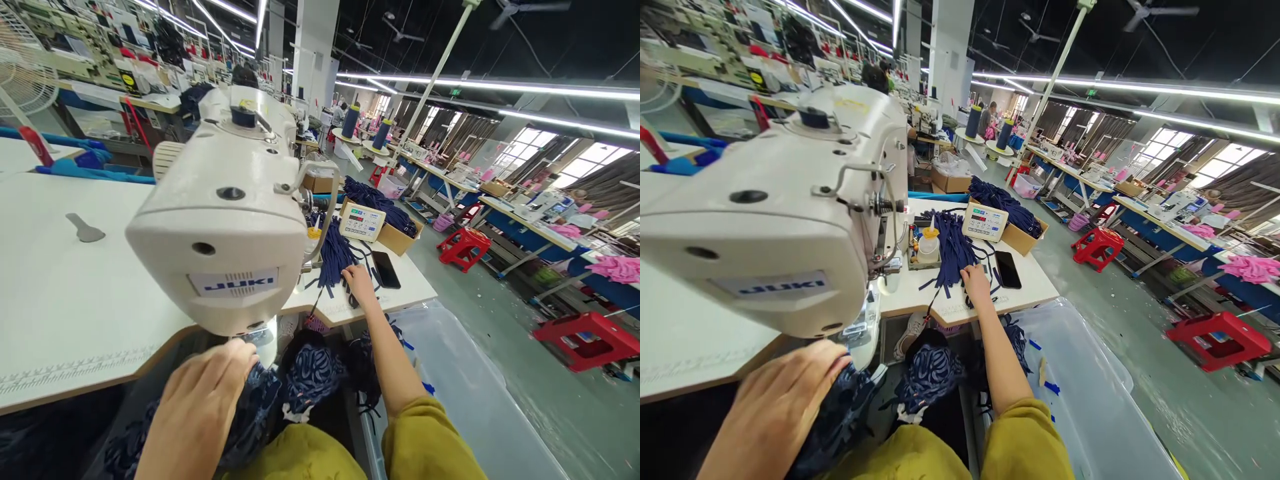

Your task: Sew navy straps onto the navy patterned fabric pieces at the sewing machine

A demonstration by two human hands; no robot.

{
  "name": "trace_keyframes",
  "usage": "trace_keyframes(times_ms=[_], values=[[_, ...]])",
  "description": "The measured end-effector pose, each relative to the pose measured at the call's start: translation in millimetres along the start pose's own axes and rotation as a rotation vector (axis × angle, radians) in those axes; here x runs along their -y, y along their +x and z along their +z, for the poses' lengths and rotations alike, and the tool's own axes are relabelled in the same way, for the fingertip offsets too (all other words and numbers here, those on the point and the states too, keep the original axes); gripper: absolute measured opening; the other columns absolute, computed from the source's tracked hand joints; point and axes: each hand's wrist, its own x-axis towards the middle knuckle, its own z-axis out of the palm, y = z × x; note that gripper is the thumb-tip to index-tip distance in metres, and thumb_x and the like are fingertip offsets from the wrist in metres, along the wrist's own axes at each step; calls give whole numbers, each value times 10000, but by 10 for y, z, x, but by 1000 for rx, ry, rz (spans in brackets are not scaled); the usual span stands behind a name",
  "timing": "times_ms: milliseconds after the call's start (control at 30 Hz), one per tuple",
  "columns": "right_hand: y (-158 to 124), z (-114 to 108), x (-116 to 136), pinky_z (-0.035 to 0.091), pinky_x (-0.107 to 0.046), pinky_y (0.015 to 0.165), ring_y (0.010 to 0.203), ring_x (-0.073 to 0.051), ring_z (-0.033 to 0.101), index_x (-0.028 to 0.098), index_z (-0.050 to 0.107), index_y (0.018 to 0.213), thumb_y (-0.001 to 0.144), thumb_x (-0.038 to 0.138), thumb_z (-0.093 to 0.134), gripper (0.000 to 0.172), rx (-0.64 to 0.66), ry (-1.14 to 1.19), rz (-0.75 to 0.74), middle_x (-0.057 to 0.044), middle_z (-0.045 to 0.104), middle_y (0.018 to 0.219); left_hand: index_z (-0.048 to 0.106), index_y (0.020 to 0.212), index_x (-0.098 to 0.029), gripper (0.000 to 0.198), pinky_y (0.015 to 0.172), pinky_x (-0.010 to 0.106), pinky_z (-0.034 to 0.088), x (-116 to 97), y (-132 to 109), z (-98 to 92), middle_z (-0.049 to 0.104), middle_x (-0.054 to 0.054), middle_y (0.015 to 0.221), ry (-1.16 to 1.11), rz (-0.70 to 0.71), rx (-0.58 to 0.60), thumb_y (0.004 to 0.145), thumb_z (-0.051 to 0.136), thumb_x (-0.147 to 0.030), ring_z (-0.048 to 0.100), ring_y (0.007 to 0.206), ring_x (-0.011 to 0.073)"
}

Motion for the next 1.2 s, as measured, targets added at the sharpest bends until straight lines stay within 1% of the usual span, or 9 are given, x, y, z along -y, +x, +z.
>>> trace_keyframes(times_ms=[133, 267, 367, 467, 533, 633, 767, 933, 1200], values=[[-166, -25, 78, 355, -229, 522, 560, -112, 428, 170, 605, 791, 792, 426, 571, 258, 150, 218, 24, 46, 444, 616, 619, 1042, -120, 257, 880, 387, 438, -129, 73, -94, 701, 102, 966, 6, 46, -68, 941, 480, -311, 630, 887, 233], [-579, 172, 327, 310, -210, 439, 460, -83, 375, 192, 554, 829, 791, 562, 518, 374, 304, 437, 58, 64, 435, 563, 614, 1094, -125, 224, 938, 375, 428, -192, 81, -129, 713, 86, 1030, -42, 38, -63, 926, 530, -247, 642, 958, 208], [-972, 364, 580, 327, -204, 415, 427, -78, 417, 196, 548, 835, 781, 549, 576, 358, 473, 554, 81, 50, 509, 563, 599, 1144, -145, 236, 1025, 364, 391, -148, 18, -103, 703, 67, 1101, -189, 18, -38, 923, 521, -157, 637, 1027, 170], [-1254, 506, 772, 365, -202, 447, 464, -84, 481, 204, 537, 936, 791, 443, 631, 295, 642, 659, 49, 46, 567, 623, 578, 1188, -164, 284, 1113, 380, 340, -52, -61, -58, 693, 48, 1138, -339, -8, -20, 912, 523, -126, 634, 1055, 152], [-1345, 563, 832, 375, -205, 498, 529, -89, 494, 213, 513, 941, 806, 374, 633, 243, 629, 651, -16, 56, 549, 660, 575, 1192, -179, 287, 1146, 382, 325, 5, -100, -27, 700, 24, 1123, -436, -47, -24, 913, 523, -136, 645, 1040, 138], [-1386, 608, 847, 353, -215, 559, 580, -89, 439, 211, 514, 914, 822, 307, 624, 173, 574, 577, -106, 71, 478, 660, 578, 1188, -198, 276, 1148, 364, 345, 46, -120, 9, 700, 2, 1121, -514, -83, -39, 921, 516, -160, 648, 1040, 122], [-1399, 654, 833, 323, -223, 569, 585, -95, 381, 201, 534, 878, 814, 300, 632, 153, 563, 528, -94, 73, 423, 652, 554, 1226, -182, 312, 1139, 374, 355, 33, -51, 29, 690, 21, 1156, -466, 11, -15, 917, 525, -148, 631, 1079, 124], [-1386, 663, 843, 356, -226, 629, 651, -105, 426, 195, 542, 848, 816, 340, 627, 171, 639, 694, -46, 54, 469, 710, 599, 1129, -176, 231, 1091, 325, 360, 6, 112, -16, 725, 11, 1062, -337, 126, -55, 906, 555, -139, 659, 992, 102], [-1351, 657, 803, 318, -202, 553, 574, -88, 398, 204, 545, 885, 844, 297, 585, 109, 624, 642, -54, 73, 456, 654, 604, 1168, -266, 239, 940, 301, 336, -40, -4, 69, 737, -20, 1044, -242, -20, -82, 959, 489, -275, 678, 935, 110]])
